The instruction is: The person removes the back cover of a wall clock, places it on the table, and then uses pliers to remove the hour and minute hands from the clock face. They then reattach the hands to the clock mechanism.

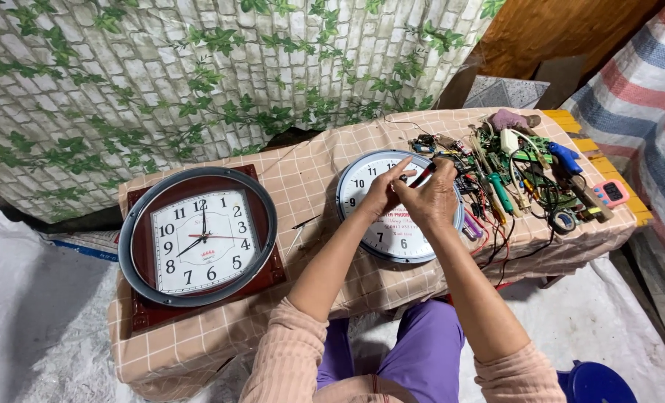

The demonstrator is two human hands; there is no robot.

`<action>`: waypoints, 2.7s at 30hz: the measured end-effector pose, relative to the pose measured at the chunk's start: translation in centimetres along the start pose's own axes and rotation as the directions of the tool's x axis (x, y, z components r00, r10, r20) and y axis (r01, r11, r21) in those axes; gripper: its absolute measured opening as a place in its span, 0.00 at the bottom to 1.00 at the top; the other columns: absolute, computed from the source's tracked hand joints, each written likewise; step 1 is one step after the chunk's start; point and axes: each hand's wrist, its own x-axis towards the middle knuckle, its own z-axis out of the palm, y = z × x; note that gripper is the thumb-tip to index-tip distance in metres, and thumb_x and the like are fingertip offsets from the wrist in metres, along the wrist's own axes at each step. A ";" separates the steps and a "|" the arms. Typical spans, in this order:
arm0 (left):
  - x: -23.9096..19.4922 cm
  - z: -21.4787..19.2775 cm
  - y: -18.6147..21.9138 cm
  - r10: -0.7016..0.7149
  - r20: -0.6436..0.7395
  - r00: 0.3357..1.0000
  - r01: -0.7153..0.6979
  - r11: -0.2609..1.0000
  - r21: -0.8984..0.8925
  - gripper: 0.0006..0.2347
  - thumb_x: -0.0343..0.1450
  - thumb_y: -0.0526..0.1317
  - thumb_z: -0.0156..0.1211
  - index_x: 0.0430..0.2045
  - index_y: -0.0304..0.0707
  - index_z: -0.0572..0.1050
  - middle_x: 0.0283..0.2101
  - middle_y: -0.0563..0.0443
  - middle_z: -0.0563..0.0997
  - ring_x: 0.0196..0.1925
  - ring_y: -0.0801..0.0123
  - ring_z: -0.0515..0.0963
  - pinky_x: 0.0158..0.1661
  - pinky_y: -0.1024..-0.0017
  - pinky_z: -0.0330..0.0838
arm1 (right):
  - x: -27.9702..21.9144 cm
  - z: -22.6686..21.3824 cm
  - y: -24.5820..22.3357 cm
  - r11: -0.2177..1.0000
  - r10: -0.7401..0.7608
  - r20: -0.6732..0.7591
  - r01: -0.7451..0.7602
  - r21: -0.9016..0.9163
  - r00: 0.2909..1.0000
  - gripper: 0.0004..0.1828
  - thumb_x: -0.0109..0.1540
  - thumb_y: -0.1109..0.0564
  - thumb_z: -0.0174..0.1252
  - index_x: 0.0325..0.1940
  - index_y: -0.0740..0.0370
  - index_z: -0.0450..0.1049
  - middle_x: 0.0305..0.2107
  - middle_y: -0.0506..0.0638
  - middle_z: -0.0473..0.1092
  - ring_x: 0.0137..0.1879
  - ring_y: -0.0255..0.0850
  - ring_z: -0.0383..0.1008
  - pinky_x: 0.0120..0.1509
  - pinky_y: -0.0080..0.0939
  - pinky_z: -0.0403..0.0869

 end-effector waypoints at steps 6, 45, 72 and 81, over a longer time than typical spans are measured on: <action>1.7 2.2 -1.8 -0.105 -0.058 0.993 0.101 0.992 -0.070 0.19 0.70 0.34 0.63 0.58 0.50 0.78 0.47 0.43 0.85 0.51 0.62 0.81 0.58 0.60 0.73 | 0.5 0.4 -0.2 0.998 0.047 0.016 -0.047 -0.041 0.999 0.47 0.48 0.44 0.74 0.63 0.59 0.56 0.51 0.60 0.62 0.54 0.65 0.74 0.61 0.70 0.71; 1.2 3.1 -1.0 0.031 -0.330 0.943 0.221 0.683 0.696 0.17 0.66 0.47 0.67 0.45 0.43 0.74 0.53 0.58 0.75 0.40 0.57 0.85 0.45 0.60 0.80 | 5.7 0.3 -0.8 0.777 0.009 0.361 0.220 -0.589 0.933 0.37 0.61 0.26 0.53 0.46 0.65 0.76 0.37 0.65 0.75 0.49 0.62 0.80 0.51 0.58 0.78; 0.4 5.3 -1.0 -0.142 -0.478 0.867 0.450 0.638 0.625 0.20 0.67 0.44 0.65 0.46 0.42 0.61 0.36 0.46 0.81 0.43 0.51 0.86 0.48 0.57 0.79 | 5.3 -2.5 -1.6 0.639 -0.226 0.654 0.617 -0.460 0.722 0.41 0.62 0.56 0.63 0.77 0.39 0.58 0.54 0.54 0.71 0.60 0.55 0.73 0.52 0.48 0.78; -0.8 3.1 6.1 -0.271 -0.305 0.913 0.394 0.781 0.485 0.24 0.59 0.49 0.68 0.43 0.38 0.66 0.35 0.38 0.83 0.48 0.41 0.84 0.51 0.49 0.75 | 5.8 -3.8 -2.0 0.516 -0.213 0.784 0.749 -0.417 0.583 0.54 0.59 0.66 0.65 0.82 0.49 0.44 0.51 0.56 0.70 0.54 0.53 0.77 0.51 0.44 0.80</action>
